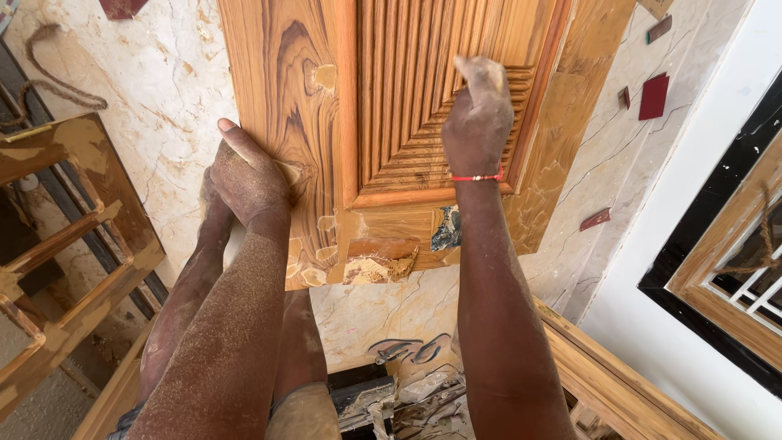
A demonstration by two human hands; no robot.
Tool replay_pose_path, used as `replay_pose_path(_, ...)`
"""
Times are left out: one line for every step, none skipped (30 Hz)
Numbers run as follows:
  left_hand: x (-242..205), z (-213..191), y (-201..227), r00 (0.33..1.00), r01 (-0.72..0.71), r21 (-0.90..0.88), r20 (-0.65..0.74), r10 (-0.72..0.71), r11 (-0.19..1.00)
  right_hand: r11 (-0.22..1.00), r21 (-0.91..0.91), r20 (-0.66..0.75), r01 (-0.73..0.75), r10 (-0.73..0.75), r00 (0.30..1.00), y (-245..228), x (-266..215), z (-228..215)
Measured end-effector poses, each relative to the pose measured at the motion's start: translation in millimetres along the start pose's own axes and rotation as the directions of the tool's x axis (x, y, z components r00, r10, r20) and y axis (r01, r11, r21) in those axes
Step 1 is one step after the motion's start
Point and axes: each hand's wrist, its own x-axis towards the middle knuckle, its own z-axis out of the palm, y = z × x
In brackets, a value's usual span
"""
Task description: The person sands a wooden door panel using a sanding block and sandpaper. They work on the grooved center and the flat frame, switching between tools to smooth the surface.
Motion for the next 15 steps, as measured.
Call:
replay_pose_path(-1,1,0,1.000,-0.012,-0.002,-0.019,0.012,1.000,1.000,-0.001,0.005,0.030,-0.030,1.000,1,0,-1)
replay_pose_path(-2,1,0,0.999,-0.025,-0.003,-0.038,0.025,1.000,0.998,-0.002,0.011,0.061,-0.061,0.998,1,0,-2)
replay_pose_path(-2,2,1,0.997,-0.040,-0.005,-0.060,0.040,0.999,0.996,0.000,0.014,0.093,-0.093,0.996,0,1,-3)
replay_pose_path(-2,2,2,0.997,-0.056,-0.004,-0.059,0.055,0.998,0.995,-0.015,0.008,0.102,-0.102,0.995,-1,2,-3)
replay_pose_path(-2,2,3,0.996,-0.069,-0.002,-0.060,0.068,0.998,0.993,-0.028,0.006,0.111,-0.111,0.994,-3,1,-2)
replay_pose_path(-2,2,3,0.995,-0.081,0.001,-0.062,0.081,0.997,0.992,-0.040,0.003,0.120,-0.120,0.993,-5,1,-2)
replay_pose_path(-2,1,2,0.997,-0.057,-0.003,-0.049,0.057,0.998,0.988,-0.059,-0.002,0.144,-0.144,0.990,-7,0,-1)
replay_pose_path(-1,0,1,0.999,-0.033,-0.006,-0.037,0.033,0.999,0.983,-0.079,-0.008,0.168,-0.169,0.986,-9,-1,-1)
replay_pose_path(-1,1,1,1.000,-0.011,-0.011,-0.021,0.011,1.000,0.977,-0.101,-0.015,0.190,-0.193,0.981,-10,-1,0)
replay_pose_path(-1,1,1,0.999,-0.023,-0.005,-0.030,0.023,1.000,0.975,-0.137,0.006,0.173,-0.174,0.985,-11,-1,1)
replay_pose_path(-2,2,1,0.999,-0.036,0.000,-0.040,0.036,0.999,0.972,-0.174,0.024,0.159,-0.157,0.987,-12,-1,2)
replay_pose_path(-2,2,2,0.998,-0.048,0.004,-0.049,0.049,0.999,0.967,-0.210,0.043,0.145,-0.139,0.989,-14,-1,4)
replay_pose_path(-2,2,1,0.998,-0.045,0.000,-0.050,0.045,0.999,0.952,-0.260,0.051,0.159,-0.151,0.987,-15,-3,6)
replay_pose_path(-2,2,1,0.998,-0.042,-0.004,-0.051,0.042,0.999,0.935,-0.310,0.060,0.174,-0.163,0.985,-16,-4,8)
replay_pose_path(-1,2,1,0.998,-0.044,-0.008,-0.052,0.043,0.999,0.915,-0.358,0.065,0.185,-0.173,0.983,-17,-5,12)
